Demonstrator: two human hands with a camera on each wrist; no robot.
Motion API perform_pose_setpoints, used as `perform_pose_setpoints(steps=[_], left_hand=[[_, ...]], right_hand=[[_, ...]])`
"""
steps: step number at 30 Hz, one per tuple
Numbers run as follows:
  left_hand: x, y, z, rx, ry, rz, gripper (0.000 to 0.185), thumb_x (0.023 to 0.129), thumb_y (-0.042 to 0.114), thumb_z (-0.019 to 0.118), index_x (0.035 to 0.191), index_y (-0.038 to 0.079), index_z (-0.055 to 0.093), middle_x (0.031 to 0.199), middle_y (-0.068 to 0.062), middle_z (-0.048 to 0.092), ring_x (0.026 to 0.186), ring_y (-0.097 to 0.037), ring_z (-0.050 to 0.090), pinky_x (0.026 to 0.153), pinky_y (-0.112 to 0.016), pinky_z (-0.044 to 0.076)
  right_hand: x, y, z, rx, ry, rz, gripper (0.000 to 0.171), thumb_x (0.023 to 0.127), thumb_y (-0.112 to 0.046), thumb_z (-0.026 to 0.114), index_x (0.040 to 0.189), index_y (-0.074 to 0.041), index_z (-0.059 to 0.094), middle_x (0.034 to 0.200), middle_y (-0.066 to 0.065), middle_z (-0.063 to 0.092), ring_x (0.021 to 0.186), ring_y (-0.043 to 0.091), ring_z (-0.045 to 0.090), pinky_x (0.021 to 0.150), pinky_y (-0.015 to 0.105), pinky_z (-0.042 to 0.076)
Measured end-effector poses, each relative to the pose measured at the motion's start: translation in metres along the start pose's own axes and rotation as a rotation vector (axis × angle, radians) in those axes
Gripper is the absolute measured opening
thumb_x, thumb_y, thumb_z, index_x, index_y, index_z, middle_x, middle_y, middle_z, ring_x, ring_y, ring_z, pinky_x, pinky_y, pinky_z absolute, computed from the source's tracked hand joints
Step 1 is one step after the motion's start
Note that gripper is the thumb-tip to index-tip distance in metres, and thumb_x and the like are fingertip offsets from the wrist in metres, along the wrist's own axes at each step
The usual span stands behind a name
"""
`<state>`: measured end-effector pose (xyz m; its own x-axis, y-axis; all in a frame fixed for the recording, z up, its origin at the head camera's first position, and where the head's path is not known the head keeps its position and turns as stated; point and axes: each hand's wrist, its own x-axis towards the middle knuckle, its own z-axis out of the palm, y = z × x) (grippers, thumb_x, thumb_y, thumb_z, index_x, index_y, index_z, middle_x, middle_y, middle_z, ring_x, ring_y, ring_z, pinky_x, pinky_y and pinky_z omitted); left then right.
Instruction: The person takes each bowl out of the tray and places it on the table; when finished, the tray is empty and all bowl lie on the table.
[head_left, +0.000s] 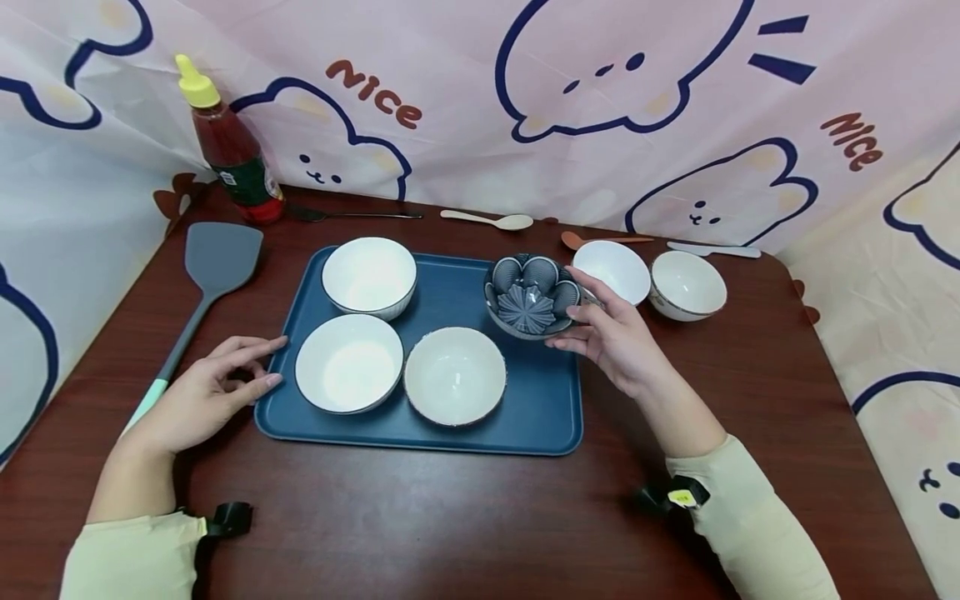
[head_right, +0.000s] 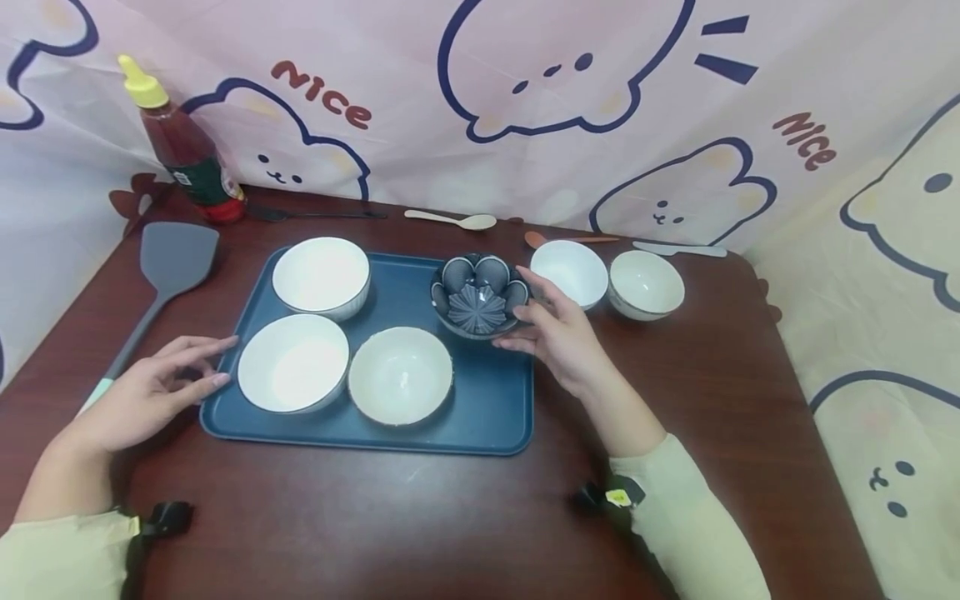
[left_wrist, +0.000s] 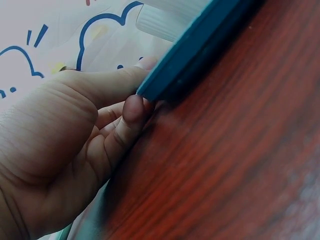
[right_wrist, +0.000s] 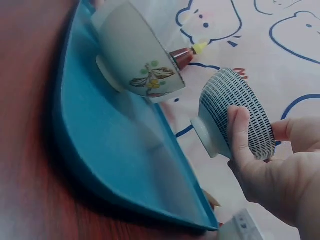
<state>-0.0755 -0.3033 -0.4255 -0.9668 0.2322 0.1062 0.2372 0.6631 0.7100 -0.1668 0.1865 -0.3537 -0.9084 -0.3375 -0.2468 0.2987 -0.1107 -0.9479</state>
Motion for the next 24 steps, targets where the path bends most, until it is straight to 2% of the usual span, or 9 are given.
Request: perform_pose_setpoints(steps=[5,11,16,24], left_hand=[[0.000,0.002,-0.001,0.000,-0.003,-0.005,0.047,0.095,0.009,0.067,0.141,0.006,0.056,0.117,0.000,0.051,0.087,0.004,0.049,0.068,-0.010,0.043],[0.000,0.002,0.000,0.004,-0.003,-0.006,0.047,0.096,0.011,0.067,0.141,0.007,0.056,0.117,-0.001,0.051,0.087,0.004,0.049,0.068,-0.010,0.043],[0.001,0.003,0.000,0.008,-0.006,-0.012,0.047,0.096,0.012,0.067,0.142,0.008,0.056,0.118,-0.002,0.051,0.087,0.004,0.048,0.069,-0.010,0.043],[0.000,0.003,-0.001,0.016,-0.006,-0.021,0.047,0.096,0.012,0.067,0.141,0.008,0.056,0.118,-0.004,0.052,0.087,0.004,0.048,0.068,-0.010,0.043]], right_hand=[[-0.022,-0.004,-0.014,-0.013,-0.016,-0.030,0.058,0.103,-0.003,0.044,0.157,-0.018,0.030,0.113,0.011,0.064,0.089,0.023,0.075,0.081,0.037,0.060],[-0.047,-0.004,-0.040,-0.040,-0.119,-0.086,0.056,0.105,-0.002,0.043,0.157,-0.016,0.029,0.129,0.010,0.060,0.093,0.023,0.074,0.082,0.037,0.059],[-0.063,-0.001,-0.065,-0.050,-0.191,-0.098,0.055,0.106,0.000,0.038,0.158,-0.014,0.026,0.130,0.011,0.057,0.090,0.023,0.074,0.081,0.034,0.060],[-0.071,0.007,-0.096,-0.054,-0.298,-0.120,0.057,0.105,0.006,0.030,0.159,-0.009,0.020,0.135,0.011,0.054,0.096,0.023,0.074,0.081,0.035,0.060]])
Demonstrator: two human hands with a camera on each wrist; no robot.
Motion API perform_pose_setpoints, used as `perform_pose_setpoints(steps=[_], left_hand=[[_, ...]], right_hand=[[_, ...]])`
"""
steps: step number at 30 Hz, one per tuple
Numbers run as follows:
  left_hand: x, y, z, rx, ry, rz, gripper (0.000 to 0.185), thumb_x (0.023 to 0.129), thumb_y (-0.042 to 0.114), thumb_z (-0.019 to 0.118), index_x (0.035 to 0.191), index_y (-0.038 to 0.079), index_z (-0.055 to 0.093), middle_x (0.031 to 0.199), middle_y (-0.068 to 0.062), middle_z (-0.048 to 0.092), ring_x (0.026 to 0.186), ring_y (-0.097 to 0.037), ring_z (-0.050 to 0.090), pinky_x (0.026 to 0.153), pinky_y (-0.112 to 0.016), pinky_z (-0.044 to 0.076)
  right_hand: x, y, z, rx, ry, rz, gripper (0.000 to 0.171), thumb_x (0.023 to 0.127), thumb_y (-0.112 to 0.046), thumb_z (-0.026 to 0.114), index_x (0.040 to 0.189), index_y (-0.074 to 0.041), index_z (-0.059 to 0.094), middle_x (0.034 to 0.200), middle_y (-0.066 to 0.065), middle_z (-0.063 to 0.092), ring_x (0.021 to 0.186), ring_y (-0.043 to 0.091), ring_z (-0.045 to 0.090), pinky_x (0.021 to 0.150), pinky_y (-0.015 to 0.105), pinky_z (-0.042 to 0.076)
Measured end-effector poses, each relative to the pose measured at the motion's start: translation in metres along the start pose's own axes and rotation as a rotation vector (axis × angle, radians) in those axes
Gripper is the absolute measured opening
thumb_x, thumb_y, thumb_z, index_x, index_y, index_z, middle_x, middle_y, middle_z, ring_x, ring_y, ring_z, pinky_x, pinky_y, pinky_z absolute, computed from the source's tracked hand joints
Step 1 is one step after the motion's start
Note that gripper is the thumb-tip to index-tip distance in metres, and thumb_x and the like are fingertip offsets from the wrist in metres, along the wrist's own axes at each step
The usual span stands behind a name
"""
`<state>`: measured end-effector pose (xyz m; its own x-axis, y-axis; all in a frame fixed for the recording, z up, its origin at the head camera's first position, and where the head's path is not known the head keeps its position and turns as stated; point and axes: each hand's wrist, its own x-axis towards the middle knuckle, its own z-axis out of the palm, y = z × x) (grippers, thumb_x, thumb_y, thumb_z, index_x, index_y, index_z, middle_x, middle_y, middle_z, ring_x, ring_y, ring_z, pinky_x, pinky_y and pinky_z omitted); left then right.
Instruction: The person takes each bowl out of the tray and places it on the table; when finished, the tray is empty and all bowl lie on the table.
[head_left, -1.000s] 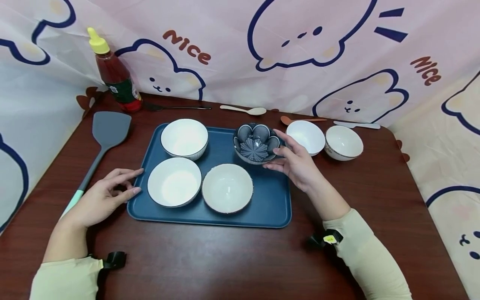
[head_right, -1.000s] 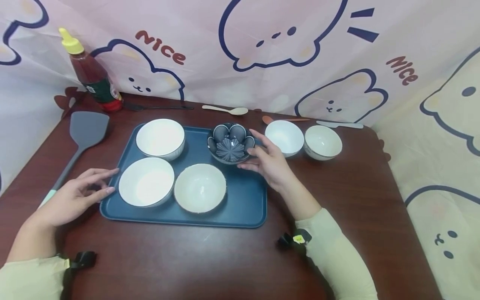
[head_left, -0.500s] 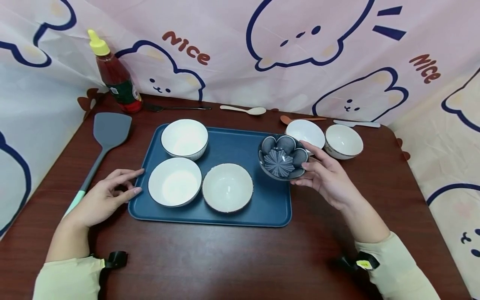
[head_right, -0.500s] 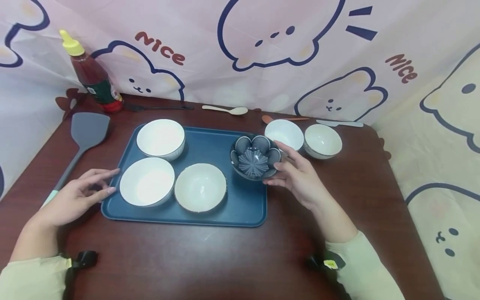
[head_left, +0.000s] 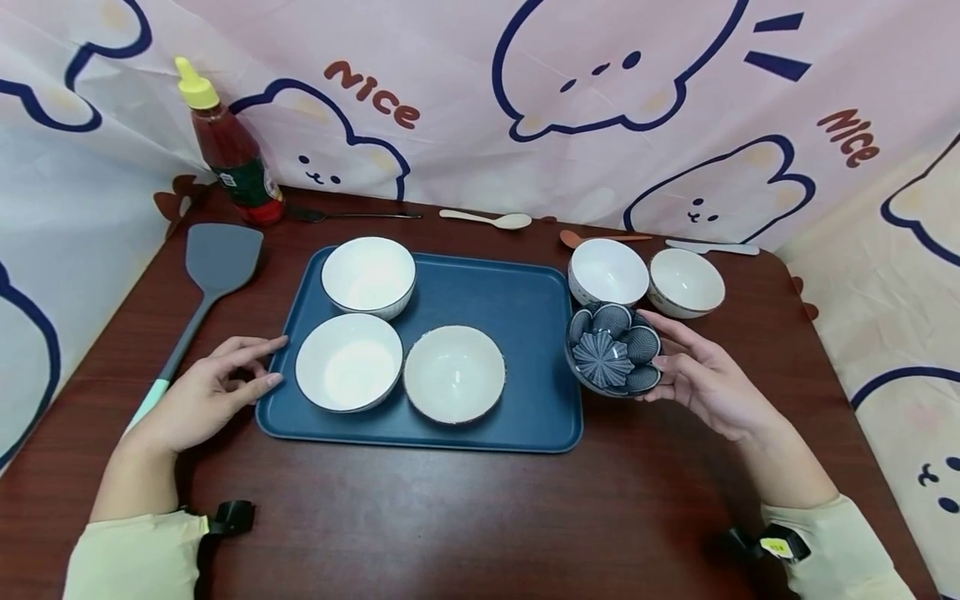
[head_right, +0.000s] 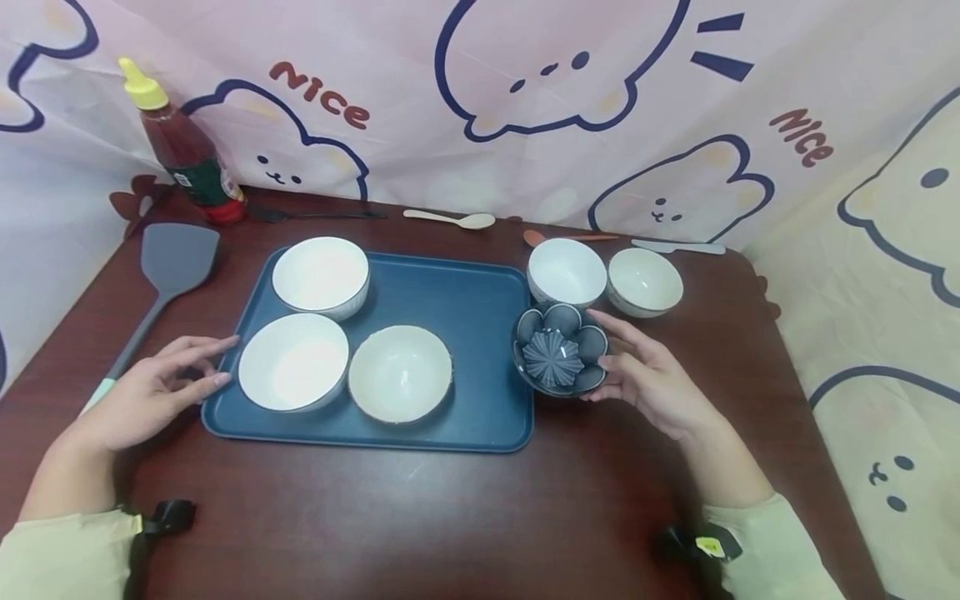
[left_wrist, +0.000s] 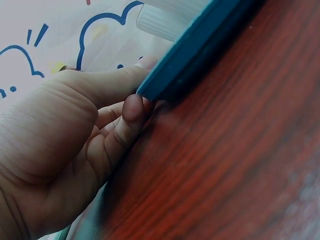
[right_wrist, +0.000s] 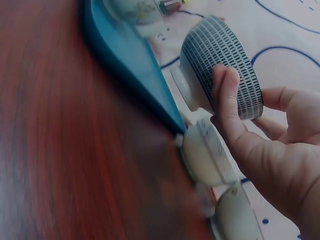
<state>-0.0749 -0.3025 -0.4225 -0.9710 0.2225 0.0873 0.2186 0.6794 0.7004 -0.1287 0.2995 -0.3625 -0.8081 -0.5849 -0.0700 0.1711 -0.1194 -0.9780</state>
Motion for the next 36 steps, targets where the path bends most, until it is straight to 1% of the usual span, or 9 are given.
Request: perform_pose_setpoints(steps=[5,15,23,29,36], left_hand=[[0.000,-0.001,0.000,-0.005,0.002,0.009,0.047,0.095,0.011,0.067,0.141,0.007,0.056,0.118,-0.003,0.052,0.087,0.005,0.048,0.068,-0.010,0.043],[0.000,-0.003,0.003,-0.012,0.003,0.011,0.048,0.095,0.010,0.068,0.141,0.008,0.056,0.118,0.000,0.051,0.087,0.004,0.049,0.069,-0.009,0.043],[-0.001,-0.002,0.000,-0.009,0.002,0.007,0.047,0.095,0.010,0.067,0.141,0.007,0.056,0.117,0.000,0.051,0.087,0.004,0.049,0.068,-0.010,0.043],[-0.001,-0.002,0.000,-0.010,0.002,0.005,0.048,0.095,0.010,0.067,0.141,0.007,0.056,0.117,0.000,0.051,0.087,0.004,0.049,0.068,-0.010,0.044],[-0.001,-0.001,0.000,-0.012,-0.001,0.011,0.047,0.096,0.010,0.067,0.141,0.007,0.056,0.118,0.000,0.051,0.087,0.005,0.049,0.069,-0.009,0.044]], right_hand=[[-0.004,0.007,-0.013,-0.009,-0.031,-0.008,0.057,0.105,0.007,0.028,0.159,-0.007,0.017,0.137,0.011,0.051,0.097,0.023,0.074,0.081,0.034,0.060],[-0.003,0.018,-0.034,-0.003,-0.043,-0.002,0.058,0.105,0.008,0.027,0.159,-0.007,0.018,0.136,0.011,0.047,0.092,0.022,0.074,0.079,0.032,0.060],[0.003,0.025,-0.040,-0.005,-0.048,0.019,0.058,0.105,0.008,0.028,0.159,-0.008,0.018,0.134,0.011,0.049,0.093,0.021,0.074,0.079,0.031,0.060],[0.007,0.027,-0.044,0.019,-0.063,0.028,0.058,0.105,0.008,0.028,0.159,-0.009,0.018,0.129,0.013,0.053,0.094,0.021,0.074,0.080,0.032,0.060],[0.010,0.029,-0.048,0.047,-0.078,0.032,0.058,0.105,0.008,0.027,0.160,-0.009,0.017,0.131,0.012,0.055,0.096,0.023,0.074,0.081,0.032,0.059]])
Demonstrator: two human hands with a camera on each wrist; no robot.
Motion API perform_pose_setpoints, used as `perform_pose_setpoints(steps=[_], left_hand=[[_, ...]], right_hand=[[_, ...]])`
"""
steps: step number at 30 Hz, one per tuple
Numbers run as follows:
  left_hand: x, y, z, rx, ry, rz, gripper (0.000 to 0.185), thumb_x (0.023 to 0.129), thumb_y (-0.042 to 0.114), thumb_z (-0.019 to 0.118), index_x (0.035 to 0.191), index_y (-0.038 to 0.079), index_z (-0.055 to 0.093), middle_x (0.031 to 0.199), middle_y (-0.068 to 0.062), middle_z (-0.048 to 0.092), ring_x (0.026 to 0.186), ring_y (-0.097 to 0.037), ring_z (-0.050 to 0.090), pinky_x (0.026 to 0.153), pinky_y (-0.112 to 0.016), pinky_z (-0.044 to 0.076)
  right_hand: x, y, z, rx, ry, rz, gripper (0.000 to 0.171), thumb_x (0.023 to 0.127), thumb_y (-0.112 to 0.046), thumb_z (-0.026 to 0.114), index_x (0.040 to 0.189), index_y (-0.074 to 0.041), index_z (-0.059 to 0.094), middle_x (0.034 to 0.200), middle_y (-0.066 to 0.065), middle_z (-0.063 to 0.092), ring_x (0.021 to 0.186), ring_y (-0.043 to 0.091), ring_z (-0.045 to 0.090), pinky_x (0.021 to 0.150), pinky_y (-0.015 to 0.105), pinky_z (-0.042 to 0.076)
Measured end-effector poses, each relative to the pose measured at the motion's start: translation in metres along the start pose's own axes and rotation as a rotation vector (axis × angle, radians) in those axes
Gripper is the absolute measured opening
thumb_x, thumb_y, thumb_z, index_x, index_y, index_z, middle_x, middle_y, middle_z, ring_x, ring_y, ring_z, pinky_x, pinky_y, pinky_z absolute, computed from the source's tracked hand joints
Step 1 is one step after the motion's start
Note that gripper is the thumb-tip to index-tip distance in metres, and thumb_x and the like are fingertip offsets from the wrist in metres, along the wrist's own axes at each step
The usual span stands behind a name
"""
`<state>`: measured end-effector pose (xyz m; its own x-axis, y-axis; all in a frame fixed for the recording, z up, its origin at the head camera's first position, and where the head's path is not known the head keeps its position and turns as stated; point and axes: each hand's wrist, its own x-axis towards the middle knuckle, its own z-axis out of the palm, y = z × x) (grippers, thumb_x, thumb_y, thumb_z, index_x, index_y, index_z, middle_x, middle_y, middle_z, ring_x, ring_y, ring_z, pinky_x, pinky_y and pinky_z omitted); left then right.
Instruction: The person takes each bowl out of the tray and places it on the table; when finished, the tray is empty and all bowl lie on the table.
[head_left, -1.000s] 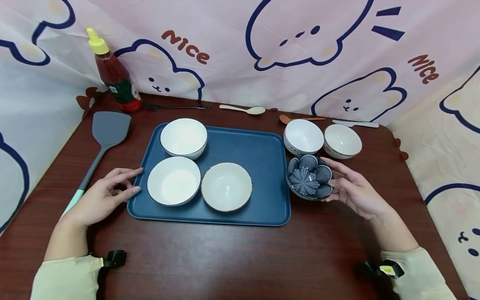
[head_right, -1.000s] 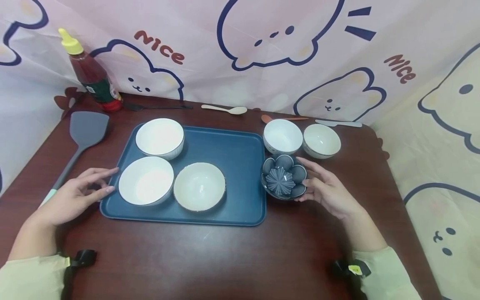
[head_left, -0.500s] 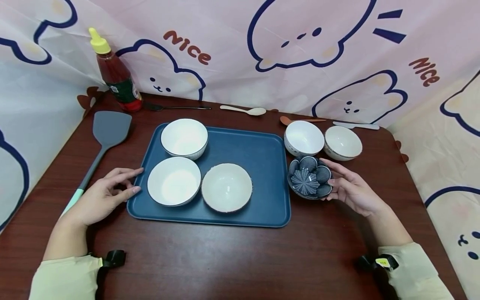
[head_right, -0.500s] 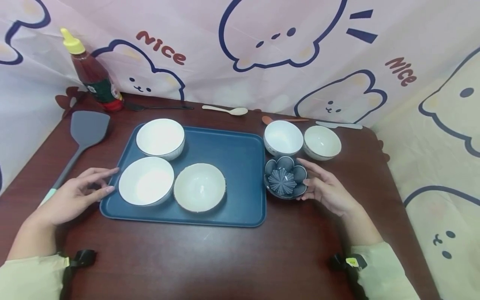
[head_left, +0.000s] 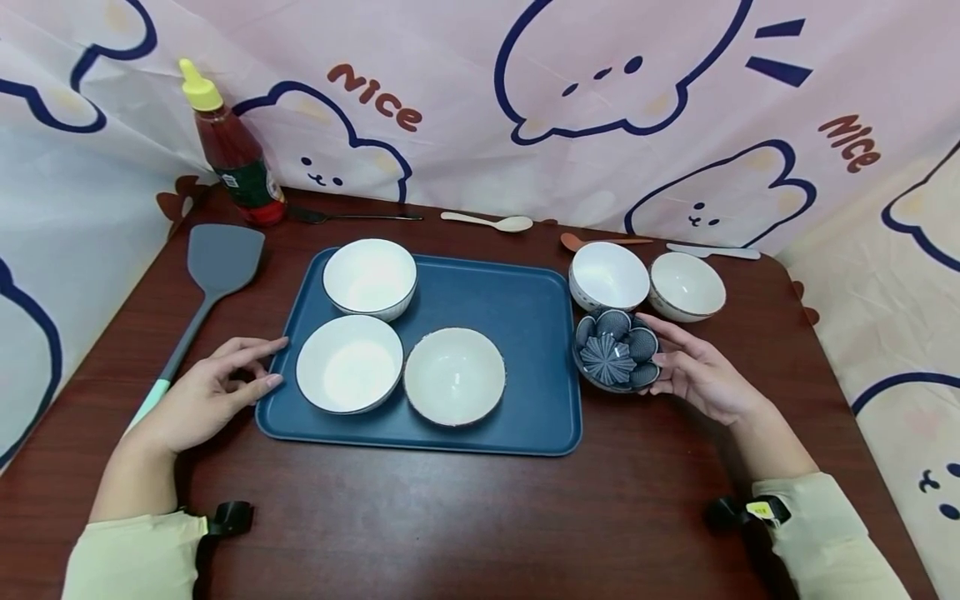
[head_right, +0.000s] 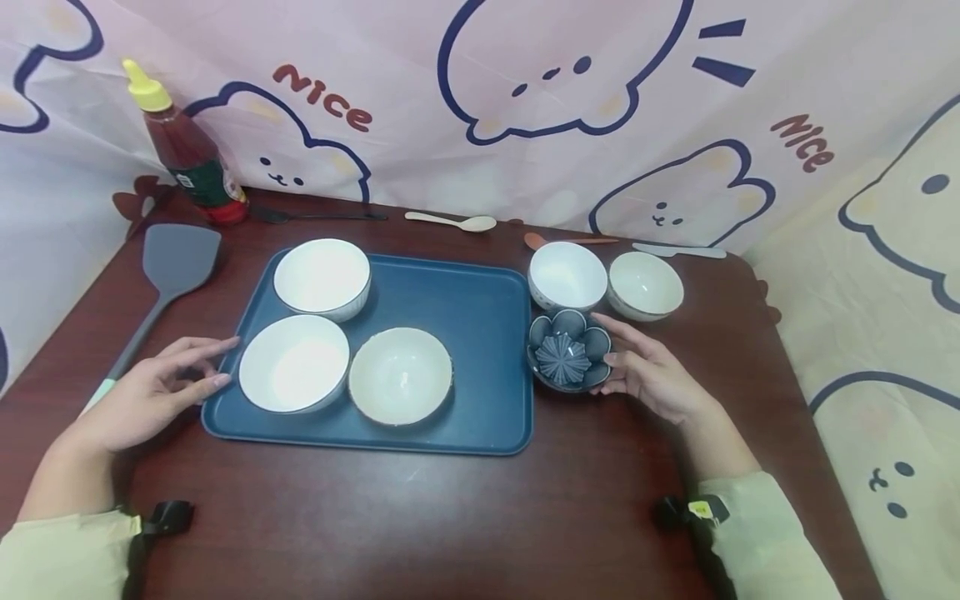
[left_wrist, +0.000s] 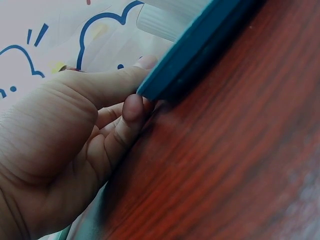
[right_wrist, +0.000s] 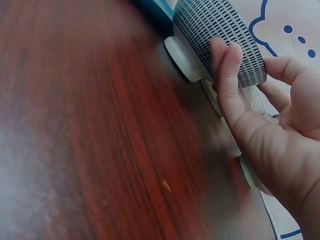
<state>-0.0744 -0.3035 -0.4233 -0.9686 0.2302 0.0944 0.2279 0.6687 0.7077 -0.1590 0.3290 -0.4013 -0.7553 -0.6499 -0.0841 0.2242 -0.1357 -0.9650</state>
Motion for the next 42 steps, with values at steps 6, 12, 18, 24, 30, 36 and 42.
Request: perform_pose_setpoints(steps=[6,12,18,24,30,36,42], left_hand=[[0.000,-0.001,0.002,-0.004,-0.002,0.002,0.048,0.095,0.010,0.067,0.141,0.007,0.056,0.118,-0.001,0.051,0.087,0.004,0.049,0.069,-0.009,0.044],[0.000,-0.003,0.001,0.007,0.003,0.002,0.048,0.095,0.010,0.068,0.141,0.007,0.056,0.116,0.001,0.051,0.087,0.004,0.049,0.068,-0.010,0.043],[0.000,-0.004,0.001,0.000,0.004,0.005,0.048,0.095,0.009,0.068,0.141,0.008,0.056,0.117,0.002,0.050,0.088,0.004,0.049,0.069,-0.010,0.043],[0.000,-0.003,0.001,0.008,0.005,0.003,0.048,0.095,0.009,0.068,0.141,0.008,0.056,0.116,0.002,0.051,0.087,0.004,0.049,0.069,-0.009,0.043],[0.000,-0.002,0.000,0.006,-0.003,-0.002,0.047,0.095,0.011,0.067,0.141,0.008,0.056,0.115,0.002,0.051,0.087,0.004,0.050,0.069,-0.010,0.043],[0.000,-0.002,-0.001,0.012,-0.001,-0.006,0.048,0.095,0.011,0.068,0.141,0.008,0.056,0.115,0.002,0.051,0.087,0.004,0.049,0.068,-0.010,0.043],[0.000,0.000,0.000,0.005,-0.003,-0.011,0.047,0.096,0.012,0.067,0.141,0.008,0.056,0.116,-0.001,0.052,0.087,0.003,0.050,0.068,-0.011,0.043]], right_hand=[[-0.001,0.002,-0.003,0.022,-0.014,0.008,0.059,0.105,0.007,0.027,0.160,-0.010,0.015,0.127,0.012,0.057,0.096,0.025,0.074,0.082,0.033,0.059],[-0.003,0.001,-0.001,-0.011,0.013,0.019,0.059,0.106,0.005,0.030,0.160,-0.012,0.016,0.124,0.010,0.058,0.093,0.024,0.074,0.080,0.031,0.059],[-0.011,-0.015,0.001,-0.101,0.178,-0.044,0.055,0.106,0.002,0.036,0.159,-0.007,0.023,0.135,0.003,0.062,0.083,0.020,0.075,0.075,0.027,0.059],[-0.014,-0.030,0.004,-0.058,0.216,-0.130,0.055,0.104,0.006,0.035,0.157,-0.001,0.022,0.137,0.007,0.062,0.084,0.020,0.076,0.079,0.029,0.058],[-0.006,-0.036,0.024,-0.083,0.192,-0.127,0.052,0.104,0.006,0.036,0.155,0.001,0.027,0.137,0.007,0.062,0.088,0.022,0.076,0.080,0.033,0.058],[0.009,-0.041,0.055,-0.167,0.144,-0.087,0.048,0.105,0.001,0.040,0.153,0.000,0.034,0.137,0.006,0.062,0.088,0.024,0.076,0.081,0.034,0.059],[0.028,-0.043,0.079,-0.214,0.108,-0.030,0.046,0.105,-0.003,0.044,0.151,-0.002,0.038,0.137,0.006,0.062,0.085,0.023,0.075,0.082,0.034,0.059]])
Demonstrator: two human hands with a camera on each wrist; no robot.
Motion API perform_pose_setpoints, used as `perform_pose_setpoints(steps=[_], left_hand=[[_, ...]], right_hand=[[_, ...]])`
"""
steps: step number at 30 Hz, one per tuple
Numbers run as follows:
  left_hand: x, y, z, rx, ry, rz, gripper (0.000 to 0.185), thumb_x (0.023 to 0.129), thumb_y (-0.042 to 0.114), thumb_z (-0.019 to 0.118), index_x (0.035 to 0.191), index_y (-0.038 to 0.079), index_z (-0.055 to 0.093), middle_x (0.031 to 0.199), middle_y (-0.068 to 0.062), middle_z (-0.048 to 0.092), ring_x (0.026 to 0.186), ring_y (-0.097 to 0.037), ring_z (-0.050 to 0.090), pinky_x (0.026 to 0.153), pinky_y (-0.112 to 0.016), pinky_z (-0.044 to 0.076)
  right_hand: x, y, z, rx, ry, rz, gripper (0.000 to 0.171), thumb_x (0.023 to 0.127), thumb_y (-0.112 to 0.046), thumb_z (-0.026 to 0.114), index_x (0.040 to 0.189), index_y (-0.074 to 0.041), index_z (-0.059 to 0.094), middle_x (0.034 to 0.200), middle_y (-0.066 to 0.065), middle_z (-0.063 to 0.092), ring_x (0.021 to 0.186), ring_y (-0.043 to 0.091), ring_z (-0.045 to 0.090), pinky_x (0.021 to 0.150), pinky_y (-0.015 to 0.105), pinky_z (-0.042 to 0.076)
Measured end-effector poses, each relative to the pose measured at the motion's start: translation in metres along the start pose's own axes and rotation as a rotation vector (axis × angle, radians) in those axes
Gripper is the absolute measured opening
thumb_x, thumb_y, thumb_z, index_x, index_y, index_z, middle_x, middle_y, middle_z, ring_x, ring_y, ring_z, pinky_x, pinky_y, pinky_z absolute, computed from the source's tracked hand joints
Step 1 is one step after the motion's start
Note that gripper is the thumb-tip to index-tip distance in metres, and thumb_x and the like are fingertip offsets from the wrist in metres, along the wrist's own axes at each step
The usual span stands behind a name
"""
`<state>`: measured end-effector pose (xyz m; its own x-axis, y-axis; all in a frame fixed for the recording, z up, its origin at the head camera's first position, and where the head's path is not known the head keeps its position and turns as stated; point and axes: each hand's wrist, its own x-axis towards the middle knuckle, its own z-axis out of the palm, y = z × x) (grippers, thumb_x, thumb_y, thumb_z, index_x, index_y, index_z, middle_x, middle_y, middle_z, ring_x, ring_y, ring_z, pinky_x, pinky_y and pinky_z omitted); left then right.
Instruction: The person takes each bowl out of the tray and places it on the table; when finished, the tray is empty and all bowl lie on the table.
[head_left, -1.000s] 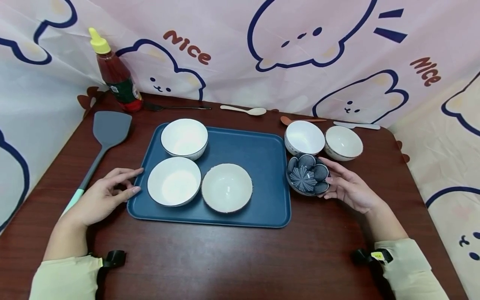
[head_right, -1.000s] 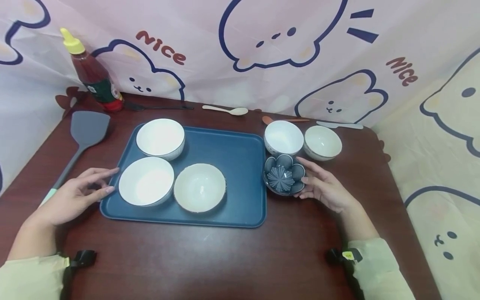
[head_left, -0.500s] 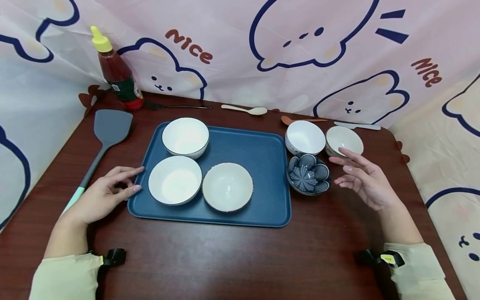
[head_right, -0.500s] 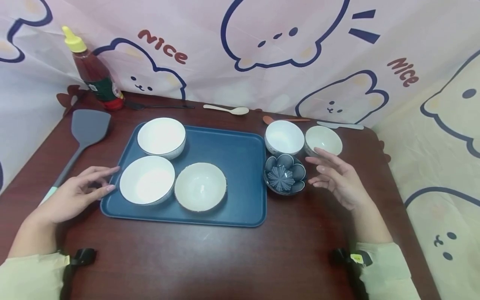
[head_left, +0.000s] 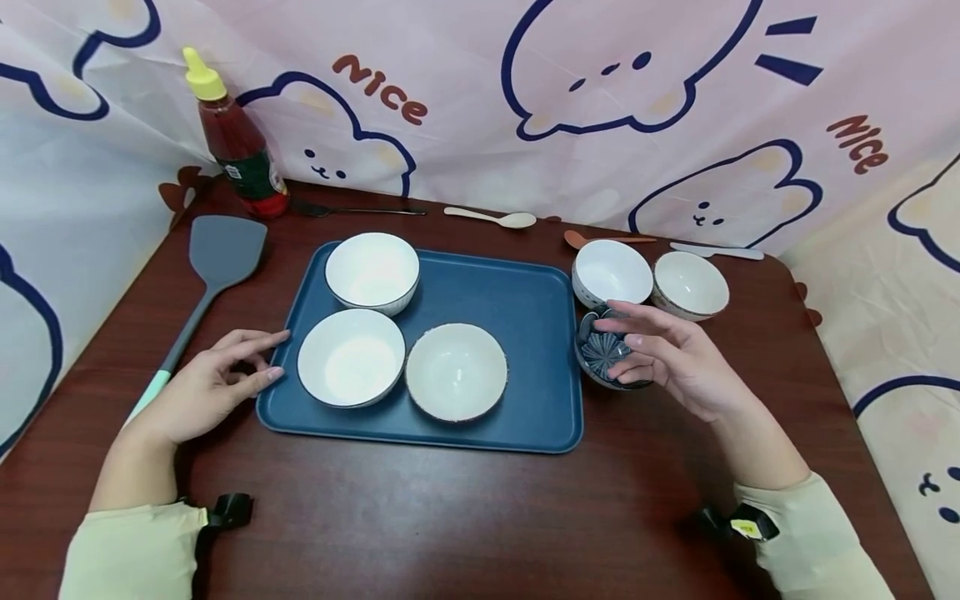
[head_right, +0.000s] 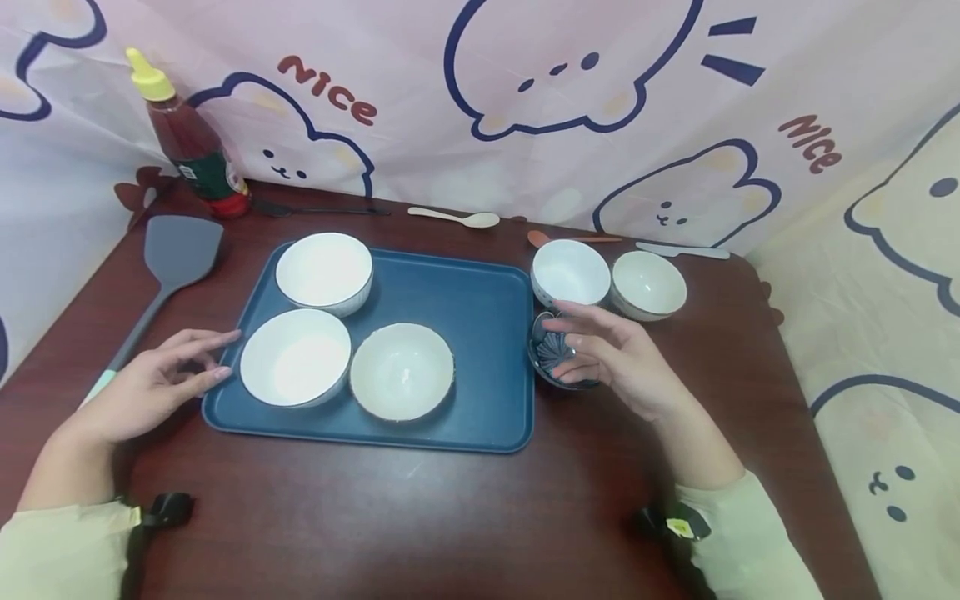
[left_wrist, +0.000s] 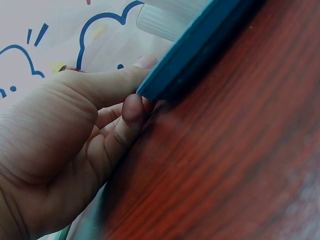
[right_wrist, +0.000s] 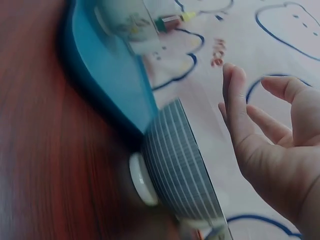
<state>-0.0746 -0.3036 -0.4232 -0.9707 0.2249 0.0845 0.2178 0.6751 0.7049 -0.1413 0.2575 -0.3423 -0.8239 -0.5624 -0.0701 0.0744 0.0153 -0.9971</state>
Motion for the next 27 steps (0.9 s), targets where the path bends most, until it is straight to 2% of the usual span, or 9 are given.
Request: perform_pose_setpoints(steps=[6,10,13,18,22,27], left_hand=[[0.000,-0.001,0.001,0.006,-0.001,-0.011,0.048,0.095,0.012,0.068,0.142,0.009,0.056,0.113,0.000,0.052,0.086,0.003,0.049,0.068,-0.011,0.043],[0.000,-0.003,0.001,-0.003,0.009,0.016,0.048,0.094,0.008,0.068,0.141,0.008,0.057,0.113,0.002,0.051,0.086,0.003,0.049,0.067,-0.011,0.043],[0.001,-0.003,0.001,-0.009,0.014,0.037,0.048,0.094,0.006,0.068,0.140,0.007,0.057,0.113,0.002,0.051,0.086,0.003,0.050,0.067,-0.011,0.043],[0.001,-0.002,0.000,-0.007,0.014,0.037,0.048,0.094,0.006,0.068,0.140,0.006,0.057,0.114,0.002,0.051,0.086,0.003,0.050,0.067,-0.011,0.043],[0.001,-0.001,-0.001,0.000,0.010,0.029,0.048,0.094,0.008,0.068,0.140,0.007,0.057,0.114,0.002,0.052,0.086,0.003,0.050,0.067,-0.012,0.042],[0.000,0.000,-0.001,0.001,0.004,0.007,0.047,0.095,0.011,0.068,0.141,0.008,0.056,0.115,0.000,0.052,0.086,0.003,0.049,0.067,-0.012,0.043]], right_hand=[[0.019,0.000,0.024,-0.108,-0.015,0.098,0.048,0.104,-0.012,0.052,0.150,-0.008,0.043,0.142,0.018,0.056,0.089,0.027,0.075,0.082,0.039,0.059],[0.028,0.002,0.046,-0.097,-0.063,0.126,0.050,0.103,-0.013,0.054,0.152,-0.011,0.041,0.149,0.027,0.046,0.093,0.031,0.075,0.085,0.042,0.058],[0.034,0.004,0.063,-0.057,-0.102,0.139,0.052,0.104,-0.013,0.053,0.154,-0.013,0.038,0.153,0.025,0.040,0.095,0.031,0.074,0.085,0.042,0.058],[0.043,0.013,0.087,-0.029,-0.138,0.196,0.059,0.104,-0.014,0.053,0.158,-0.016,0.029,0.156,0.016,0.037,0.096,0.029,0.074,0.085,0.040,0.059],[0.050,0.025,0.097,-0.004,-0.167,0.217,0.064,0.104,-0.017,0.054,0.160,-0.019,0.023,0.154,0.017,0.034,0.094,0.027,0.074,0.082,0.040,0.059],[0.056,0.037,0.105,0.022,-0.163,0.206,0.060,0.104,-0.017,0.053,0.158,-0.023,0.027,0.149,0.020,0.036,0.089,0.026,0.074,0.079,0.041,0.060]])
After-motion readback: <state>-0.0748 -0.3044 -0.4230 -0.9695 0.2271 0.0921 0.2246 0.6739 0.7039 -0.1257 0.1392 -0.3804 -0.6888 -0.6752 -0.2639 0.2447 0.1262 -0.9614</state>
